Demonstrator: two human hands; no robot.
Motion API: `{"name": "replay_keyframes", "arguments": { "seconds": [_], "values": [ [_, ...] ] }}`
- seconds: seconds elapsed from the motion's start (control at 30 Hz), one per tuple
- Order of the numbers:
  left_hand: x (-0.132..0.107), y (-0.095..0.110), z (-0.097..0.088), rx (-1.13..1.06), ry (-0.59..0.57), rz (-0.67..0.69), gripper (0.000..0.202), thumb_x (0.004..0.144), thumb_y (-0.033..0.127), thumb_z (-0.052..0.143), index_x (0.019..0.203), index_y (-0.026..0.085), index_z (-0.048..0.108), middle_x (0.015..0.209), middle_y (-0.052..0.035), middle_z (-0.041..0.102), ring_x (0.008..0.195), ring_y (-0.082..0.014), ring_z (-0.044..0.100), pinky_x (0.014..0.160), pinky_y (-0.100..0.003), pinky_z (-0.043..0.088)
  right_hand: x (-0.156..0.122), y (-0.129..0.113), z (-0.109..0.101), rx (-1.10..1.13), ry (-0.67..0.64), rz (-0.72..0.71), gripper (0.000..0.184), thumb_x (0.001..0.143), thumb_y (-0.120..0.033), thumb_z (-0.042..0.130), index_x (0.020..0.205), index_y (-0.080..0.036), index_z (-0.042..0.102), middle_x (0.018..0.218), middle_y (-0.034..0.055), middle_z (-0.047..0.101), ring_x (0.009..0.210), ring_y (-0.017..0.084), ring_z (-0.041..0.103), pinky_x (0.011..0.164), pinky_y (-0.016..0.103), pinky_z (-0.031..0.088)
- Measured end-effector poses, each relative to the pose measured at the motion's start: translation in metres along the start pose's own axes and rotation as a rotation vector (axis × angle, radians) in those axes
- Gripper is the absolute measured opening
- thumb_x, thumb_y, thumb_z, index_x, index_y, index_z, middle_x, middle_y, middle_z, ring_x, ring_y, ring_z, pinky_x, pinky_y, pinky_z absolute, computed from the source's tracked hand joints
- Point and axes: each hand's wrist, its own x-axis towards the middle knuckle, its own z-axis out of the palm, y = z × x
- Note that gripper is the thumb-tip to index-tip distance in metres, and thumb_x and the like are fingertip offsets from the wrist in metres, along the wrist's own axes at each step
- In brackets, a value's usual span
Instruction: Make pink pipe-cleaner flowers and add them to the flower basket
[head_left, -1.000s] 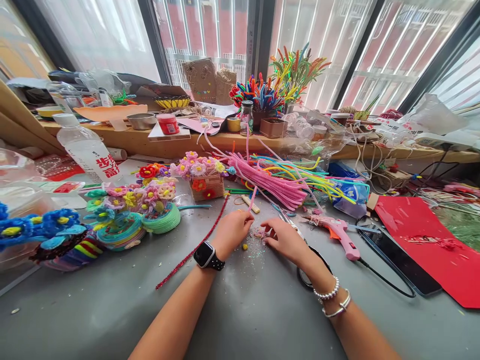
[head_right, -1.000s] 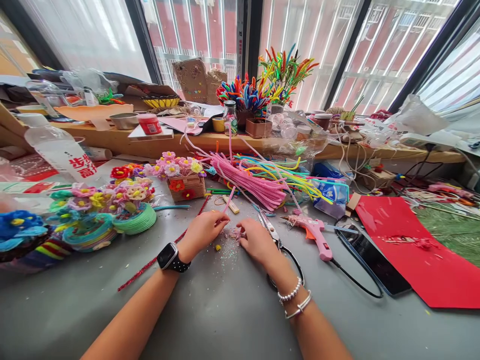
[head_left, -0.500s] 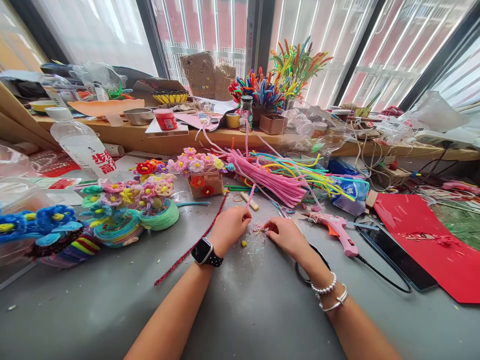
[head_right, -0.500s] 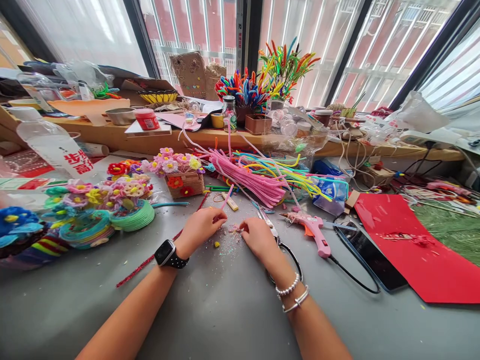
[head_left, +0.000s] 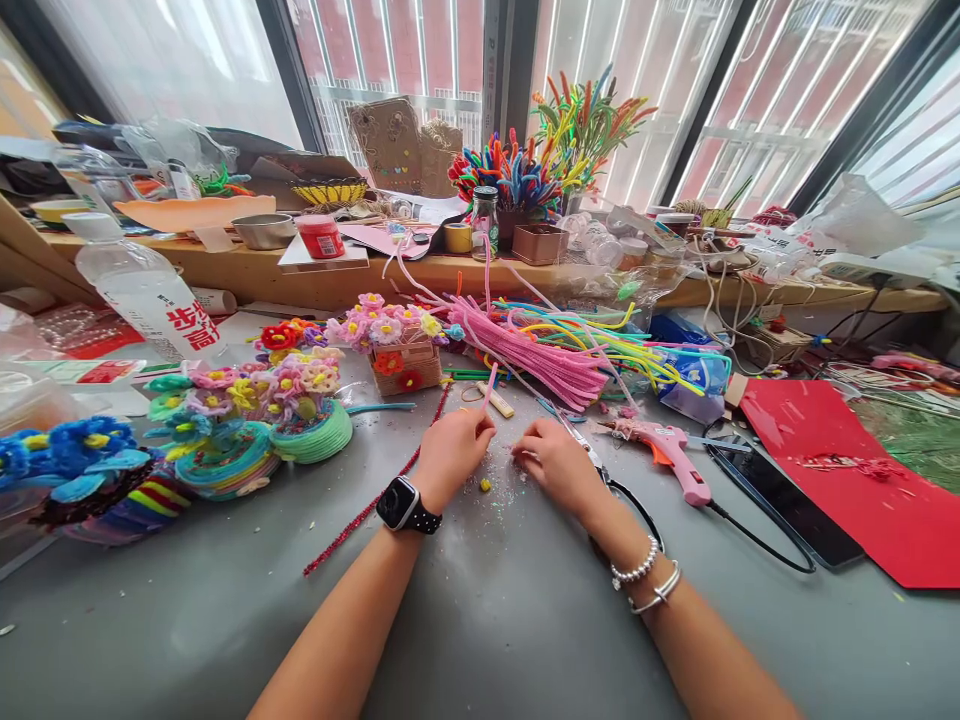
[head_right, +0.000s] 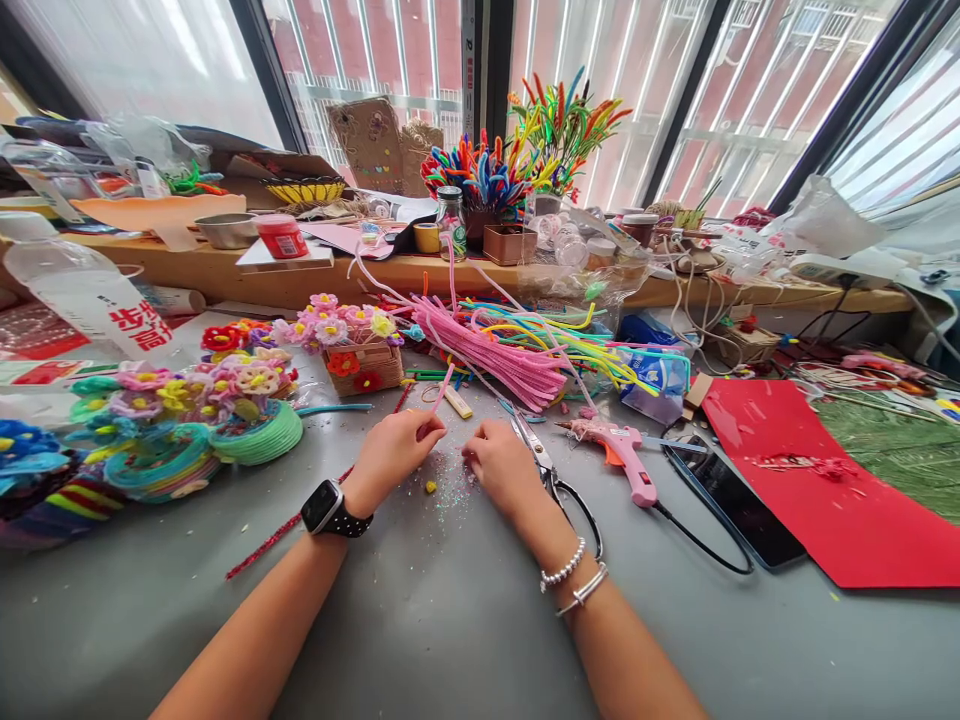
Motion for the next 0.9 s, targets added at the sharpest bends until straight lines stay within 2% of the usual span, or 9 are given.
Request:
{"name": "replay_keyframes", "arguments": {
  "seconds": [0.13, 0.23, 0.37, 0.5, 0.6, 0.73, 0.9],
  "values": [
    [0.001, -0.001, 0.001, -0.005, -0.002, 0.002, 0.018, 0.078, 0.027, 0.044, 0.078, 0.02, 0.061, 0.081, -0.0022, 0.064, 0.073, -0.015, 0.057, 0.061, -0.023, 0.039, 0.0, 0.013, -0.003, 0.09, 0.068, 0.049, 0.024, 0.077, -0.009, 0.049, 0.094, -0.017, 0.063, 0.09, 0.0061, 0.058, 0.087, 0.016, 0.052, 0.081, 0.028, 0.041],
    [0.001, -0.001, 0.001, -0.01, -0.003, 0.002, 0.019, 0.079, 0.027, 0.043, 0.079, 0.02, 0.061, 0.083, -0.0025, 0.065, 0.074, -0.0154, 0.058, 0.062, -0.024, 0.039, 0.002, 0.014, 0.0, 0.083, 0.003, 0.02, 0.025, 0.077, -0.008, 0.047, 0.093, -0.017, 0.064, 0.091, 0.0068, 0.059, 0.087, 0.016, 0.053, 0.081, 0.028, 0.041],
    [0.002, -0.001, 0.001, -0.001, -0.005, -0.011, 0.02, 0.079, 0.027, 0.042, 0.079, 0.02, 0.061, 0.084, -0.0028, 0.065, 0.075, -0.0165, 0.058, 0.06, -0.025, 0.039, -0.001, 0.008, -0.002, 0.1, -0.095, -0.006, 0.024, 0.075, -0.004, 0.047, 0.079, -0.017, 0.066, 0.086, 0.0053, 0.06, 0.08, 0.015, 0.055, 0.075, 0.027, 0.043],
    [0.002, -0.001, 0.0, 0.013, -0.001, -0.021, 0.02, 0.079, 0.027, 0.042, 0.079, 0.02, 0.061, 0.083, -0.0029, 0.065, 0.074, -0.0162, 0.058, 0.059, -0.024, 0.038, -0.008, 0.008, -0.014, 0.144, -0.119, -0.007, 0.023, 0.075, -0.005, 0.047, 0.085, -0.017, 0.064, 0.089, 0.0056, 0.06, 0.08, 0.014, 0.056, 0.075, 0.027, 0.043],
    [0.002, -0.002, 0.001, 0.008, -0.001, -0.016, 0.02, 0.079, 0.027, 0.042, 0.079, 0.02, 0.061, 0.082, -0.0024, 0.064, 0.074, -0.0153, 0.057, 0.06, -0.023, 0.038, -0.012, 0.013, -0.02, 0.2, -0.127, 0.021, 0.023, 0.073, -0.01, 0.053, 0.094, -0.016, 0.06, 0.091, 0.0062, 0.059, 0.078, 0.014, 0.057, 0.073, 0.027, 0.045],
    [0.001, -0.003, 0.001, 0.021, 0.007, -0.01, 0.02, 0.079, 0.027, 0.042, 0.078, 0.02, 0.06, 0.082, -0.0025, 0.064, 0.073, -0.0154, 0.057, 0.059, -0.024, 0.037, -0.01, 0.014, -0.017, 0.205, -0.167, 0.011, 0.037, 0.065, -0.014, 0.063, 0.101, -0.016, 0.056, 0.094, 0.0066, 0.057, 0.078, 0.014, 0.057, 0.074, 0.029, 0.045],
    [0.001, -0.002, 0.0, 0.025, 0.027, -0.003, 0.019, 0.079, 0.027, 0.042, 0.078, 0.02, 0.06, 0.081, -0.0022, 0.064, 0.073, -0.0156, 0.057, 0.058, -0.023, 0.037, 0.0, 0.002, -0.005, 0.151, -0.126, 0.007, 0.012, 0.073, -0.013, 0.056, 0.083, -0.014, 0.062, 0.079, 0.005, 0.059, 0.069, 0.013, 0.057, 0.068, 0.026, 0.045]
  ]
}}
